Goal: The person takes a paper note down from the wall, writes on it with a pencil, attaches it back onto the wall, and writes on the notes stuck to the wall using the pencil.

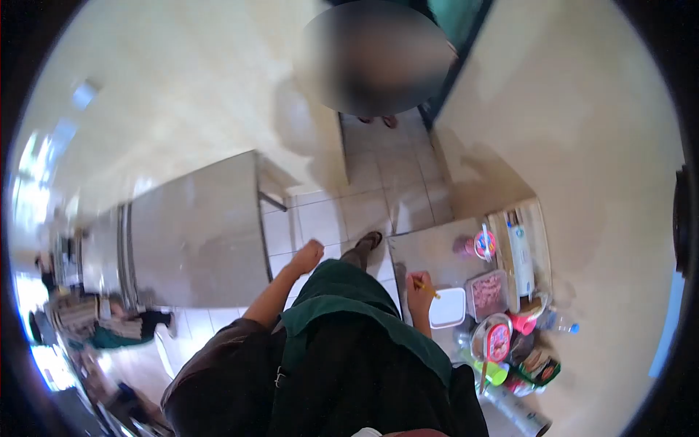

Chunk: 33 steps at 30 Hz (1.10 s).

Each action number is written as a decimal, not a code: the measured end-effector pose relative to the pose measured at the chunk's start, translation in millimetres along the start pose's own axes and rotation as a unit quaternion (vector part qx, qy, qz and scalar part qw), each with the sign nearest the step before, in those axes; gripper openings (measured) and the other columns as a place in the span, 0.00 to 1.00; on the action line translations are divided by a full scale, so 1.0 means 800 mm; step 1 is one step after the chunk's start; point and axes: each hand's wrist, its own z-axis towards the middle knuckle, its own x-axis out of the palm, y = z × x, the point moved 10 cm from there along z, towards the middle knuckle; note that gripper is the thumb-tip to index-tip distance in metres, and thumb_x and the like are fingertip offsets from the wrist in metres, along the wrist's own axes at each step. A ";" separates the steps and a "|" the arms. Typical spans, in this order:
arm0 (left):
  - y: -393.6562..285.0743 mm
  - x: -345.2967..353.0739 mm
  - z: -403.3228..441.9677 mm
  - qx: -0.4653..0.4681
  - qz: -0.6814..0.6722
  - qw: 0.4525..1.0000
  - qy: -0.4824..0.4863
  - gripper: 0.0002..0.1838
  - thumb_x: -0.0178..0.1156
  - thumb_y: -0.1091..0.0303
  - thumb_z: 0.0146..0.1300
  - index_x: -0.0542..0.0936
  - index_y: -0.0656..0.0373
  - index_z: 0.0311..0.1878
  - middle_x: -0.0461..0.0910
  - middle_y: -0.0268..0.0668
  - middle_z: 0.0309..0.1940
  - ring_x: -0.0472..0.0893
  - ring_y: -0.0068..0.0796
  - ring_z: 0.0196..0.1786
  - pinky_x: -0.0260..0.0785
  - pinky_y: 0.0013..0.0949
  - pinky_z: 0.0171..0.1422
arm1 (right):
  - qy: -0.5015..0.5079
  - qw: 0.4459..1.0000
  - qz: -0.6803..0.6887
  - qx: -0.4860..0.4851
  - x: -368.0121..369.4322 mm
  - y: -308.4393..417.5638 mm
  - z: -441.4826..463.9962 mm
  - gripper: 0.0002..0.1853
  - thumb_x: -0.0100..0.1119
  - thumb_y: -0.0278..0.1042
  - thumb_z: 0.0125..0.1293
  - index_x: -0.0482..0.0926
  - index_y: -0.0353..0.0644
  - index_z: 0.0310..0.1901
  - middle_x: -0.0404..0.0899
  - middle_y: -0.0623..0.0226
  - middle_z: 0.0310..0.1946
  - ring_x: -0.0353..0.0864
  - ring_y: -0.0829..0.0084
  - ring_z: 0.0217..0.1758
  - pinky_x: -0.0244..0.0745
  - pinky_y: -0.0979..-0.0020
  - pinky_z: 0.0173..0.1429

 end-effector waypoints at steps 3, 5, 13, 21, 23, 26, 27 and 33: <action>0.047 -0.006 -0.173 -0.138 -0.076 0.986 -0.060 0.11 0.50 0.67 0.69 0.76 0.65 0.44 0.76 0.56 0.45 0.76 0.58 0.53 0.69 0.50 0.60 | 0.081 0.996 -0.030 0.003 0.042 -0.010 -0.074 0.11 0.68 0.37 0.64 0.78 0.40 0.36 0.84 0.64 0.28 0.83 0.75 0.32 0.79 0.69 0.40; 0.043 -0.032 -0.260 -0.200 -0.079 0.975 -0.054 0.10 0.54 0.66 0.65 0.80 0.62 0.41 0.82 0.52 0.41 0.80 0.54 0.48 0.72 0.49 0.55 | 0.147 0.989 -0.025 0.002 0.094 -0.073 -0.111 0.11 0.69 0.37 0.63 0.78 0.39 0.36 0.84 0.65 0.27 0.83 0.76 0.31 0.79 0.69 0.38; 0.178 -0.076 -0.516 -0.333 -0.158 0.902 -0.223 0.12 0.54 0.67 0.63 0.83 0.59 0.44 0.84 0.49 0.42 0.83 0.50 0.48 0.75 0.47 0.53 | 0.298 0.952 -0.010 -0.072 0.282 0.071 -0.202 0.10 0.67 0.37 0.65 0.78 0.40 0.36 0.83 0.69 0.27 0.81 0.80 0.32 0.76 0.73 0.38; 0.369 -0.155 -0.698 -0.336 -0.214 0.882 -0.252 0.12 0.54 0.64 0.65 0.85 0.55 0.44 0.86 0.47 0.38 0.85 0.45 0.45 0.75 0.44 0.52 | 0.270 0.946 0.009 -0.181 0.543 0.244 -0.262 0.10 0.67 0.33 0.66 0.76 0.41 0.33 0.75 0.74 0.24 0.72 0.84 0.26 0.69 0.77 0.32; 0.399 -0.225 -0.731 -0.312 -0.236 0.903 -0.177 0.11 0.55 0.65 0.68 0.83 0.58 0.46 0.86 0.47 0.39 0.85 0.45 0.47 0.76 0.42 0.54 | 0.246 0.958 0.092 -0.113 0.615 0.271 -0.288 0.09 0.66 0.34 0.67 0.76 0.40 0.35 0.76 0.73 0.26 0.74 0.84 0.27 0.71 0.78 0.33; 0.517 -0.353 -0.752 -0.267 -0.099 0.934 -0.215 0.11 0.56 0.65 0.67 0.81 0.58 0.48 0.85 0.49 0.43 0.83 0.50 0.51 0.75 0.45 0.55 | 0.274 0.938 0.197 -0.077 0.721 0.336 -0.348 0.08 0.65 0.33 0.68 0.76 0.39 0.37 0.77 0.73 0.28 0.76 0.84 0.28 0.72 0.79 0.34; 0.517 -0.423 -0.742 -0.268 -0.071 0.929 -0.246 0.11 0.57 0.65 0.67 0.80 0.59 0.47 0.85 0.49 0.42 0.83 0.52 0.51 0.75 0.46 0.56 | 0.292 0.927 0.223 -0.070 0.743 0.367 -0.363 0.08 0.65 0.32 0.69 0.76 0.39 0.37 0.77 0.73 0.28 0.76 0.84 0.29 0.72 0.80 0.34; 0.500 -0.808 -0.606 -0.104 0.009 0.912 -0.397 0.10 0.55 0.66 0.71 0.79 0.60 0.50 0.83 0.47 0.45 0.82 0.48 0.51 0.73 0.44 0.56 | 0.296 0.928 0.192 -0.120 0.774 0.495 -0.357 0.08 0.65 0.31 0.68 0.76 0.39 0.39 0.76 0.74 0.28 0.75 0.84 0.31 0.72 0.80 0.37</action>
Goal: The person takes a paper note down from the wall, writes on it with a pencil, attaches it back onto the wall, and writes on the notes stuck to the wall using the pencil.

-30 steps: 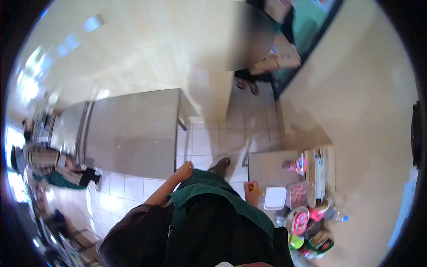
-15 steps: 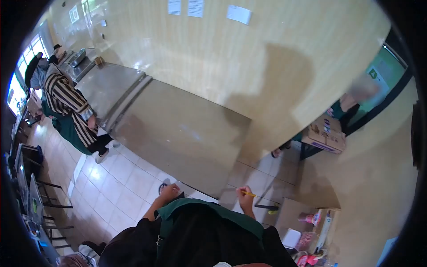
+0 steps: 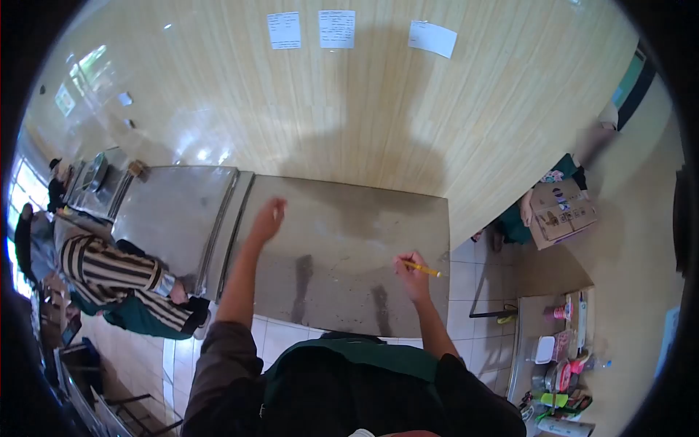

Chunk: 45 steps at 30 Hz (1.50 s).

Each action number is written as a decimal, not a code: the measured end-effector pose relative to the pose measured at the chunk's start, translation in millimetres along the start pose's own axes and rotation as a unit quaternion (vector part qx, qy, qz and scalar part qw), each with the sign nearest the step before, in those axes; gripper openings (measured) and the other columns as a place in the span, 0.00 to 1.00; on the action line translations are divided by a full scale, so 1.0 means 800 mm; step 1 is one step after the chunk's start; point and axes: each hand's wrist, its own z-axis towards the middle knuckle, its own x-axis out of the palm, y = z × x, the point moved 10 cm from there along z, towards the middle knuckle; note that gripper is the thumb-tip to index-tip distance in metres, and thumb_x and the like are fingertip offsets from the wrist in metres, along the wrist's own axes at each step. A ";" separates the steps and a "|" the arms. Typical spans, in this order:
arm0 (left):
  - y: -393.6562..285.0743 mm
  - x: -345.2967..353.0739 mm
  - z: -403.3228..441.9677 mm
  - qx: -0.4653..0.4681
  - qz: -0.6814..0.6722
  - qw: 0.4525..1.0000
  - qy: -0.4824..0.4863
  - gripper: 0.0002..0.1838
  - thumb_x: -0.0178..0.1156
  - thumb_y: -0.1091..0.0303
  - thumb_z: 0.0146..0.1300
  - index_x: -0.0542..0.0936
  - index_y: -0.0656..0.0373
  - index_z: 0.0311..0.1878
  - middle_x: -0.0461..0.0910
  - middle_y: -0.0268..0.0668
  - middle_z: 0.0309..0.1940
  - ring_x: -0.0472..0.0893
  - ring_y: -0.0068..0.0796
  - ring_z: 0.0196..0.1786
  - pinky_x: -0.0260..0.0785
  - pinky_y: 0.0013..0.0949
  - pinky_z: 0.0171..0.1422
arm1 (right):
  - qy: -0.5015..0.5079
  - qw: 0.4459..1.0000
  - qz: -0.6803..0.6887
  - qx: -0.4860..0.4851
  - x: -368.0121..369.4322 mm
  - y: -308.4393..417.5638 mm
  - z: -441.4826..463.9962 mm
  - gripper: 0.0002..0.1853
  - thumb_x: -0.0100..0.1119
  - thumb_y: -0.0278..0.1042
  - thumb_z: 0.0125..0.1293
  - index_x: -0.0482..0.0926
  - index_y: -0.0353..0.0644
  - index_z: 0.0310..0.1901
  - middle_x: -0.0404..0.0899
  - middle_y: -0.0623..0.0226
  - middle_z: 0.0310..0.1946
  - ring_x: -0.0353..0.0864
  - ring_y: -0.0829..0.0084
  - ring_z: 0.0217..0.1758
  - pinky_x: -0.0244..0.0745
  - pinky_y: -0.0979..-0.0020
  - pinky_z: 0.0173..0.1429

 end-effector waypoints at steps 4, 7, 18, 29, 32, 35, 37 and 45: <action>-0.137 -0.111 0.163 0.191 0.018 0.972 -0.132 0.17 0.62 0.72 0.64 0.75 0.61 0.56 0.77 0.48 0.54 0.74 0.50 0.62 0.64 0.43 0.69 | -0.038 0.995 0.011 -0.092 -0.037 0.094 0.098 0.07 0.65 0.29 0.68 0.76 0.39 0.41 0.77 0.74 0.32 0.75 0.84 0.34 0.72 0.80 0.40; -0.167 -0.220 0.281 0.255 0.074 0.904 -0.334 0.19 0.64 0.66 0.66 0.74 0.62 0.57 0.76 0.49 0.57 0.74 0.49 0.63 0.63 0.44 0.71 | -0.060 0.983 0.051 -0.168 -0.027 0.175 0.163 0.06 0.64 0.28 0.69 0.76 0.40 0.42 0.77 0.73 0.34 0.75 0.84 0.35 0.72 0.80 0.40; -0.126 -0.340 0.444 -0.039 0.019 0.813 -0.581 0.43 0.38 0.31 0.71 0.50 0.46 0.81 0.40 0.48 0.82 0.37 0.68 0.80 0.30 0.77 0.75 | -0.124 0.911 0.081 -0.386 0.020 0.397 0.330 0.07 0.63 0.26 0.70 0.73 0.39 0.41 0.76 0.72 0.32 0.73 0.84 0.28 0.70 0.80 0.32; -0.150 -0.340 0.460 0.017 0.009 0.809 -0.588 0.44 0.41 0.31 0.69 0.52 0.48 0.80 0.42 0.50 0.81 0.39 0.67 0.80 0.28 0.71 0.78 | -0.267 0.782 0.210 -0.523 0.015 0.443 0.446 0.07 0.63 0.28 0.70 0.73 0.38 0.42 0.79 0.65 0.29 0.76 0.80 0.25 0.73 0.80 0.29; -0.138 -0.337 0.462 0.027 0.015 0.809 -0.586 0.44 0.42 0.31 0.69 0.52 0.49 0.80 0.42 0.51 0.81 0.39 0.68 0.80 0.28 0.70 0.78 | -0.329 0.725 0.251 -0.551 0.012 0.431 0.444 0.08 0.61 0.27 0.70 0.69 0.39 0.39 0.78 0.64 0.26 0.73 0.81 0.20 0.72 0.79 0.26; -0.139 -0.342 0.460 0.033 0.022 0.806 -0.590 0.44 0.42 0.32 0.70 0.52 0.50 0.80 0.42 0.52 0.81 0.40 0.68 0.80 0.29 0.70 0.79 | -0.381 0.691 0.246 -0.562 0.009 0.422 0.448 0.09 0.58 0.25 0.69 0.66 0.39 0.38 0.77 0.64 0.25 0.70 0.81 0.18 0.70 0.80 0.24; -0.139 -0.340 0.465 0.032 0.026 0.803 -0.594 0.44 0.42 0.32 0.70 0.52 0.50 0.80 0.43 0.53 0.80 0.41 0.68 0.80 0.30 0.67 0.79 | -0.395 0.681 0.208 -0.580 0.009 0.420 0.457 0.08 0.58 0.24 0.68 0.67 0.39 0.37 0.75 0.66 0.24 0.70 0.82 0.18 0.69 0.80 0.24; -0.140 -0.339 0.469 0.042 0.034 0.804 -0.593 0.44 0.41 0.33 0.70 0.52 0.52 0.80 0.44 0.53 0.80 0.42 0.68 0.79 0.31 0.68 0.79 | -0.412 0.677 0.126 -0.596 0.011 0.424 0.460 0.09 0.61 0.23 0.66 0.68 0.39 0.35 0.72 0.69 0.24 0.70 0.83 0.18 0.66 0.81 0.24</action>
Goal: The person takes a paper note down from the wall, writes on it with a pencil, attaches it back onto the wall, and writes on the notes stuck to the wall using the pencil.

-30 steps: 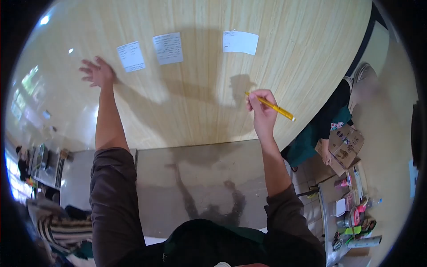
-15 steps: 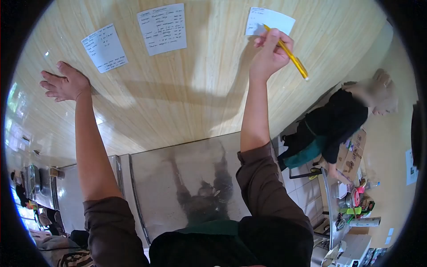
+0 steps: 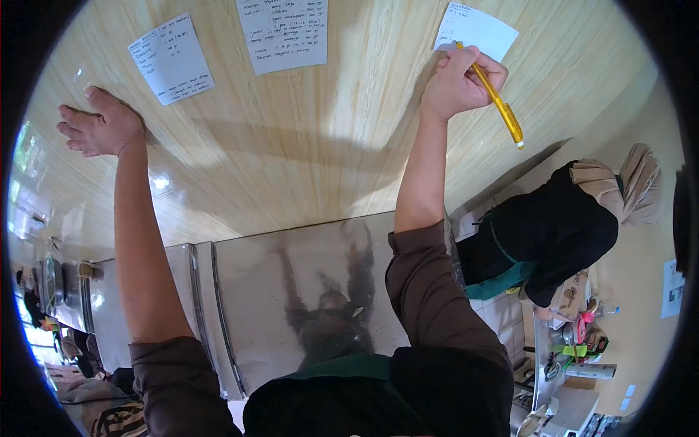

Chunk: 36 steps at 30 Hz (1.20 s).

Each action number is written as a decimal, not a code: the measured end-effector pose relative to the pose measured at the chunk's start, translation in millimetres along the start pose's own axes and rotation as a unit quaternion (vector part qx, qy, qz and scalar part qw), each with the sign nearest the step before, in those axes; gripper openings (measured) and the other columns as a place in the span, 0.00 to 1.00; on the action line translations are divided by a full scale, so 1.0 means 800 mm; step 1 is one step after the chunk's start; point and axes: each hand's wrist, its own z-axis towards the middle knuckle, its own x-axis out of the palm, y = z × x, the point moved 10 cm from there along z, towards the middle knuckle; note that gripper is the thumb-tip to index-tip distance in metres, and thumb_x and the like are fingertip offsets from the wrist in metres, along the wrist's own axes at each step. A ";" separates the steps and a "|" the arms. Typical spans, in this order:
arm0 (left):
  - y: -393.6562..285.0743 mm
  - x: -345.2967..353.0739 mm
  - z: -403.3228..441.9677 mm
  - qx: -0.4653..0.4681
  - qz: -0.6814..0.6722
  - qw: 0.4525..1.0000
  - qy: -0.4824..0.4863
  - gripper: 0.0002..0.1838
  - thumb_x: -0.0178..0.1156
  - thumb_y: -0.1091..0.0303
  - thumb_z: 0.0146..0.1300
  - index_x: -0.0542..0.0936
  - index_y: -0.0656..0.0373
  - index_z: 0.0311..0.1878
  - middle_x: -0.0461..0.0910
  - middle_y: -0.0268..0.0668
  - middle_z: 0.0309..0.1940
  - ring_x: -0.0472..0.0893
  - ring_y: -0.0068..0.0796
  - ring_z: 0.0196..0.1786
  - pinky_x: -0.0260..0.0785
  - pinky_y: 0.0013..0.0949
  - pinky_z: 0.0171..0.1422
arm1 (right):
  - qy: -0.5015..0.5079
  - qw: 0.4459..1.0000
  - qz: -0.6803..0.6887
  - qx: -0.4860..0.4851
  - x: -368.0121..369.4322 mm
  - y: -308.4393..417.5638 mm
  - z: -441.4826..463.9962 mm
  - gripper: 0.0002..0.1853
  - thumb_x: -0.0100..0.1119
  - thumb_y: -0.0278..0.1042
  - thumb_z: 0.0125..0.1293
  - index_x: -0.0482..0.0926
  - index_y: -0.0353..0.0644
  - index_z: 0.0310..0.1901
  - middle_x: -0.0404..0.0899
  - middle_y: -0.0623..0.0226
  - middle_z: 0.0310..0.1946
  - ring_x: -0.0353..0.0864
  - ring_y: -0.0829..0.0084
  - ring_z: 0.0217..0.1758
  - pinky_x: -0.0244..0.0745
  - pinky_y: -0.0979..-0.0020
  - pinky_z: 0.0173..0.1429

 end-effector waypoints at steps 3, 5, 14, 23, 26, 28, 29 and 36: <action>-0.002 0.001 -0.001 0.004 -0.008 1.000 -0.004 0.44 0.41 0.32 0.70 0.52 0.54 0.79 0.45 0.54 0.80 0.42 0.69 0.79 0.31 0.67 0.79 | -0.003 1.000 0.001 -0.005 0.004 0.001 0.001 0.08 0.59 0.22 0.65 0.68 0.39 0.35 0.73 0.67 0.23 0.70 0.82 0.17 0.66 0.81 0.22; -0.001 -0.003 -0.001 0.010 -0.005 1.000 -0.008 0.45 0.42 0.32 0.69 0.53 0.55 0.79 0.45 0.55 0.80 0.43 0.69 0.79 0.31 0.67 0.79 | -0.002 1.000 -0.016 -0.020 0.004 0.007 0.002 0.07 0.56 0.19 0.64 0.67 0.38 0.35 0.76 0.62 0.21 0.69 0.82 0.17 0.65 0.82 0.20; -0.004 -0.008 -0.005 0.010 -0.012 1.000 -0.017 0.43 0.44 0.35 0.70 0.54 0.55 0.79 0.46 0.54 0.80 0.44 0.65 0.79 0.32 0.63 0.81 | 0.006 0.999 0.022 0.038 -0.006 -0.001 -0.004 0.08 0.59 0.21 0.65 0.68 0.38 0.35 0.74 0.67 0.27 0.72 0.81 0.24 0.70 0.80 0.29; -0.007 -0.009 -0.002 0.013 -0.011 1.000 -0.014 0.44 0.44 0.34 0.69 0.54 0.56 0.78 0.46 0.57 0.79 0.44 0.69 0.79 0.34 0.66 0.79 | 0.049 0.998 0.010 -0.049 0.006 0.007 -0.019 0.09 0.60 0.25 0.67 0.68 0.39 0.37 0.77 0.62 0.21 0.74 0.80 0.18 0.75 0.79 0.26; -0.004 -0.009 -0.002 0.010 -0.018 1.000 -0.014 0.44 0.44 0.34 0.69 0.54 0.56 0.78 0.46 0.57 0.79 0.44 0.68 0.79 0.33 0.66 0.79 | 0.062 0.996 -0.011 -0.058 0.005 0.005 -0.017 0.09 0.61 0.25 0.68 0.68 0.39 0.37 0.77 0.63 0.21 0.74 0.80 0.18 0.76 0.79 0.27; -0.004 -0.008 -0.002 0.011 -0.022 1.000 -0.016 0.45 0.44 0.34 0.69 0.54 0.56 0.78 0.46 0.57 0.79 0.43 0.68 0.79 0.33 0.65 0.80 | 0.068 0.995 -0.022 -0.071 0.007 0.008 -0.017 0.09 0.61 0.25 0.68 0.68 0.39 0.37 0.77 0.64 0.21 0.74 0.80 0.18 0.75 0.78 0.27; -0.004 -0.009 -0.002 0.014 -0.023 1.000 -0.016 0.45 0.44 0.34 0.69 0.54 0.56 0.78 0.46 0.57 0.79 0.43 0.68 0.79 0.32 0.65 0.80 | 0.071 0.994 -0.028 -0.076 0.009 0.010 -0.017 0.09 0.61 0.25 0.67 0.68 0.38 0.37 0.77 0.64 0.21 0.74 0.80 0.18 0.75 0.78 0.27; -0.004 -0.008 -0.003 0.023 -0.031 0.999 -0.022 0.44 0.46 0.36 0.69 0.55 0.57 0.78 0.47 0.57 0.79 0.42 0.67 0.79 0.32 0.64 0.80 | 0.076 0.995 0.005 -0.060 0.008 0.002 -0.019 0.10 0.65 0.25 0.66 0.70 0.38 0.37 0.76 0.69 0.28 0.73 0.84 0.26 0.70 0.82 0.30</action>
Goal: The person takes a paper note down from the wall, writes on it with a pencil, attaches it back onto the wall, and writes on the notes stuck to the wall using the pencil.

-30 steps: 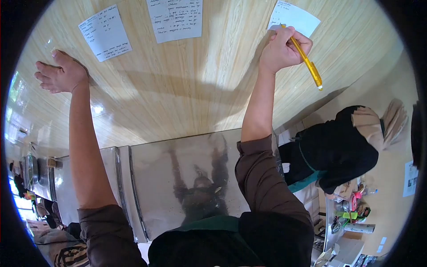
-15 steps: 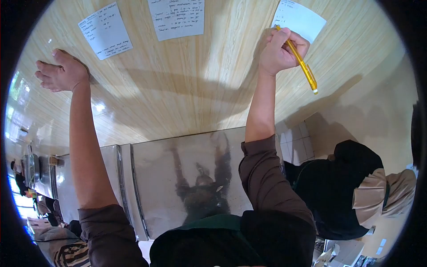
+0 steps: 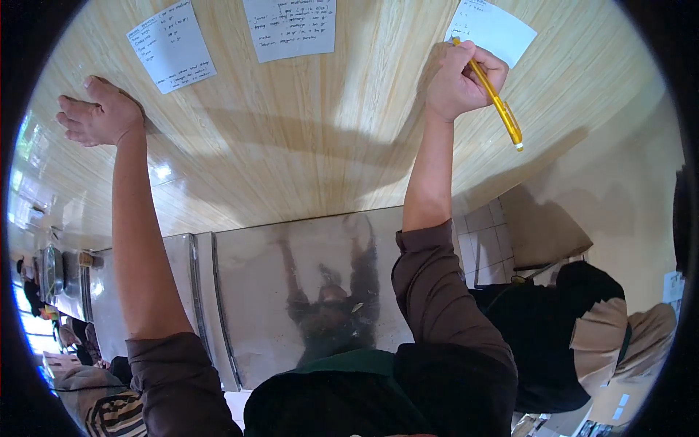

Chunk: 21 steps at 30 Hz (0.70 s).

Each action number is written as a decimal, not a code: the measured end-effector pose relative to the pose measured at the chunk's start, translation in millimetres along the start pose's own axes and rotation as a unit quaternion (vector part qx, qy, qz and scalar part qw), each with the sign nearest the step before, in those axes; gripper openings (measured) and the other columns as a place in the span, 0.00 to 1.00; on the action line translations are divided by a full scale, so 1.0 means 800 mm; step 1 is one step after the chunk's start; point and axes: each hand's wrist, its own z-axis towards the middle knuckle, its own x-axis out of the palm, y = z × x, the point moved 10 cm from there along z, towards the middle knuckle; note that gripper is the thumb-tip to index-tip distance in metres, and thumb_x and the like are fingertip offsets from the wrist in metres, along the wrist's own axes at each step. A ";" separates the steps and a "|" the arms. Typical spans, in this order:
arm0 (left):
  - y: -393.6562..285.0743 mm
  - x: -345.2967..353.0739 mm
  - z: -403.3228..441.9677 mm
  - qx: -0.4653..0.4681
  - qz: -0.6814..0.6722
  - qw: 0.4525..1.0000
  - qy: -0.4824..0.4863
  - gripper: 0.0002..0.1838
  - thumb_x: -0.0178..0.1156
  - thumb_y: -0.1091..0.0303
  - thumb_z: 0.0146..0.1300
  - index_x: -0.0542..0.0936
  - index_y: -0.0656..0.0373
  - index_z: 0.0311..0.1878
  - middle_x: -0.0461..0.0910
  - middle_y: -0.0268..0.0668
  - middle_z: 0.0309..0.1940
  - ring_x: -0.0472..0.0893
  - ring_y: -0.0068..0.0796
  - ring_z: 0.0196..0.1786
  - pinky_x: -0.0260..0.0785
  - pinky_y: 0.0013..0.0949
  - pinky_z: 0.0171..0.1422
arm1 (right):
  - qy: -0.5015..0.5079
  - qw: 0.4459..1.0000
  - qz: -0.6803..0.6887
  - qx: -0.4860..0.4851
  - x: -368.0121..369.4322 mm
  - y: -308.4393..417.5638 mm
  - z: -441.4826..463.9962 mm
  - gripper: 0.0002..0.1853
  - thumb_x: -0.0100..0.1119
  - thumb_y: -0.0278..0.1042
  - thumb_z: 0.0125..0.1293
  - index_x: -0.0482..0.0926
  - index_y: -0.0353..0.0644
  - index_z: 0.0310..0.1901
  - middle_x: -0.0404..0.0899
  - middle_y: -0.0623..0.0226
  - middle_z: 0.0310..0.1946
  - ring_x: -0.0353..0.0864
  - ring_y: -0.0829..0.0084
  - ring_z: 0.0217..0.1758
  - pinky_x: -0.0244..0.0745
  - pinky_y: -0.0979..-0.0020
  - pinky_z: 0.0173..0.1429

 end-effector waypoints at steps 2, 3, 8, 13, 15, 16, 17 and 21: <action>-0.001 0.000 0.000 -0.004 -0.002 1.000 0.000 0.44 0.45 0.36 0.69 0.55 0.58 0.78 0.47 0.57 0.79 0.42 0.67 0.79 0.32 0.64 0.80 | -0.007 1.000 0.017 0.019 0.001 0.000 0.001 0.10 0.65 0.25 0.66 0.70 0.38 0.37 0.76 0.68 0.28 0.74 0.84 0.26 0.71 0.82 0.30; -0.001 0.000 0.000 -0.007 -0.002 1.000 0.001 0.44 0.45 0.36 0.69 0.55 0.58 0.78 0.47 0.57 0.79 0.42 0.67 0.79 0.33 0.64 0.80 | -0.011 1.000 0.007 0.016 0.002 0.001 0.002 0.10 0.64 0.24 0.66 0.70 0.38 0.37 0.76 0.67 0.25 0.73 0.83 0.23 0.72 0.81 0.29; -0.001 0.000 -0.001 -0.014 -0.004 1.000 0.002 0.44 0.46 0.36 0.68 0.55 0.58 0.78 0.47 0.58 0.79 0.42 0.67 0.79 0.33 0.63 0.80 | -0.021 1.000 -0.011 0.015 0.001 0.006 0.004 0.09 0.61 0.23 0.66 0.68 0.38 0.37 0.76 0.64 0.19 0.72 0.81 0.18 0.73 0.80 0.26; -0.001 -0.001 -0.001 0.006 -0.009 1.000 -0.003 0.44 0.47 0.36 0.68 0.56 0.58 0.77 0.46 0.58 0.79 0.43 0.67 0.79 0.32 0.63 0.80 | -0.016 0.999 -0.037 -0.007 -0.001 0.006 0.004 0.08 0.60 0.22 0.66 0.68 0.38 0.36 0.76 0.64 0.19 0.72 0.81 0.18 0.72 0.81 0.25; 0.000 0.000 0.000 0.008 -0.008 1.000 -0.003 0.44 0.46 0.36 0.68 0.56 0.58 0.77 0.46 0.58 0.79 0.43 0.66 0.79 0.32 0.63 0.80 | -0.022 0.999 -0.026 0.000 -0.001 0.005 0.005 0.08 0.60 0.22 0.67 0.68 0.38 0.36 0.76 0.64 0.19 0.72 0.81 0.17 0.73 0.81 0.25; 0.000 0.000 0.000 0.007 -0.009 1.000 -0.004 0.44 0.46 0.36 0.68 0.56 0.58 0.77 0.46 0.58 0.79 0.43 0.67 0.79 0.32 0.63 0.80 | -0.026 0.999 -0.020 0.006 -0.001 0.004 0.005 0.08 0.60 0.22 0.67 0.68 0.38 0.36 0.76 0.64 0.19 0.72 0.81 0.17 0.73 0.80 0.25; 0.001 0.001 0.000 0.007 -0.009 1.000 -0.004 0.44 0.46 0.35 0.68 0.56 0.58 0.77 0.46 0.58 0.79 0.43 0.67 0.79 0.32 0.63 0.80 | -0.028 0.999 -0.014 0.012 -0.001 0.003 0.005 0.08 0.60 0.22 0.67 0.68 0.38 0.36 0.76 0.64 0.19 0.72 0.81 0.17 0.73 0.80 0.25; 0.000 0.000 0.000 0.001 -0.011 1.000 -0.004 0.44 0.47 0.36 0.68 0.56 0.58 0.77 0.47 0.58 0.78 0.43 0.66 0.79 0.32 0.62 0.80 | -0.018 0.999 -0.009 0.031 -0.006 -0.005 0.001 0.10 0.65 0.24 0.66 0.70 0.39 0.36 0.74 0.70 0.27 0.71 0.85 0.24 0.70 0.82 0.29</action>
